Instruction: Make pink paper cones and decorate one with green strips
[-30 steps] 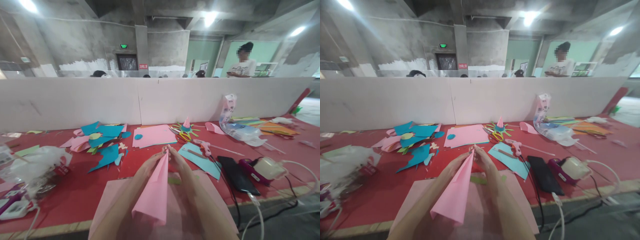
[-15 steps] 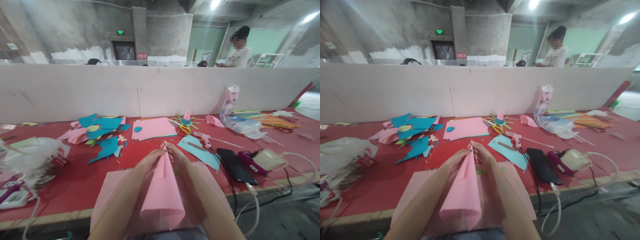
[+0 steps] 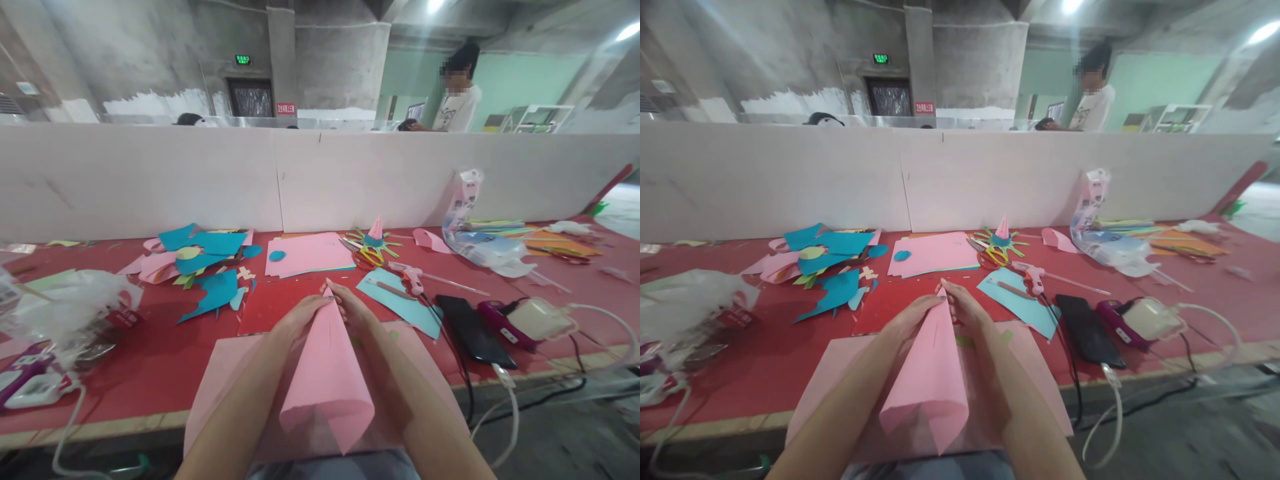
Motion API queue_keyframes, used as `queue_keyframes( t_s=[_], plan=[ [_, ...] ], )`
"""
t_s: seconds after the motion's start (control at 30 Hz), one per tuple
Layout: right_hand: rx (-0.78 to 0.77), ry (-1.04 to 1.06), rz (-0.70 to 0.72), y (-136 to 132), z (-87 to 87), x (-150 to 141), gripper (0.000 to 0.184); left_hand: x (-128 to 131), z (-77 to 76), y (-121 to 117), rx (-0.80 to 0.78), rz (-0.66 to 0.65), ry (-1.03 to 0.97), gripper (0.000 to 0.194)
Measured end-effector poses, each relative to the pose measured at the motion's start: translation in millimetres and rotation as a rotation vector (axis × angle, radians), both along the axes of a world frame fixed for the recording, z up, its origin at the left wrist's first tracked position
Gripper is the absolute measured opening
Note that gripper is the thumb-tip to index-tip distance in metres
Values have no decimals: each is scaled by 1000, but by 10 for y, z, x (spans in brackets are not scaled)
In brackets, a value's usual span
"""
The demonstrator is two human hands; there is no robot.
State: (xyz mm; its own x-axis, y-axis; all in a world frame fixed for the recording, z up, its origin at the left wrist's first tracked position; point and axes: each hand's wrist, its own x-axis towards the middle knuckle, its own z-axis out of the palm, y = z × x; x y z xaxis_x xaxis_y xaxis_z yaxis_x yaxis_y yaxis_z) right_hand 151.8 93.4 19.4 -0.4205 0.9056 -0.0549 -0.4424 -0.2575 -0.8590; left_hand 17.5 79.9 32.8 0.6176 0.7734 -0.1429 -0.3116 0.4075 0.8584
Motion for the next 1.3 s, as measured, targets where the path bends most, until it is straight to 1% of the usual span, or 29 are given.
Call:
queue_keyframes(
  t_s=[0.13,0.23,0.4,0.5,0.53,0.67,0.7,0.8,0.87,1.07,1.23,1.3],
  plan=[
    [-57,-43,-26,33,8,9,41,-7,29,-12,14,-13,-5,17],
    [-51,-93,-50,35,20,11,44,-16,37,-5,34,-21,-15,18],
    [-22,-176,-99,-9,69,7,36,-23,3,23,58,-38,-10,20],
    [-14,-203,-87,-42,105,1,33,-27,-36,49,71,-53,-10,21],
    [-5,-209,-79,-54,115,-2,33,-29,-48,58,78,-53,-13,21],
    [42,-244,-59,-87,128,-10,45,-39,-68,76,110,-55,-33,18],
    [44,-251,-57,-89,125,-12,44,-42,-65,74,110,-54,-31,17],
    [16,-253,-60,-78,113,-15,34,-46,-45,59,93,-52,-15,17],
    [4,-256,-66,-70,108,-18,33,-45,-30,50,81,-42,-2,17],
    [-1,-246,-46,-44,82,-18,38,-36,-25,53,64,-24,17,18],
    [-44,-170,-55,46,13,10,55,-34,3,47,36,-25,28,16],
    [-28,-173,-75,64,1,20,52,-36,13,40,33,-21,30,16]
  ],
)
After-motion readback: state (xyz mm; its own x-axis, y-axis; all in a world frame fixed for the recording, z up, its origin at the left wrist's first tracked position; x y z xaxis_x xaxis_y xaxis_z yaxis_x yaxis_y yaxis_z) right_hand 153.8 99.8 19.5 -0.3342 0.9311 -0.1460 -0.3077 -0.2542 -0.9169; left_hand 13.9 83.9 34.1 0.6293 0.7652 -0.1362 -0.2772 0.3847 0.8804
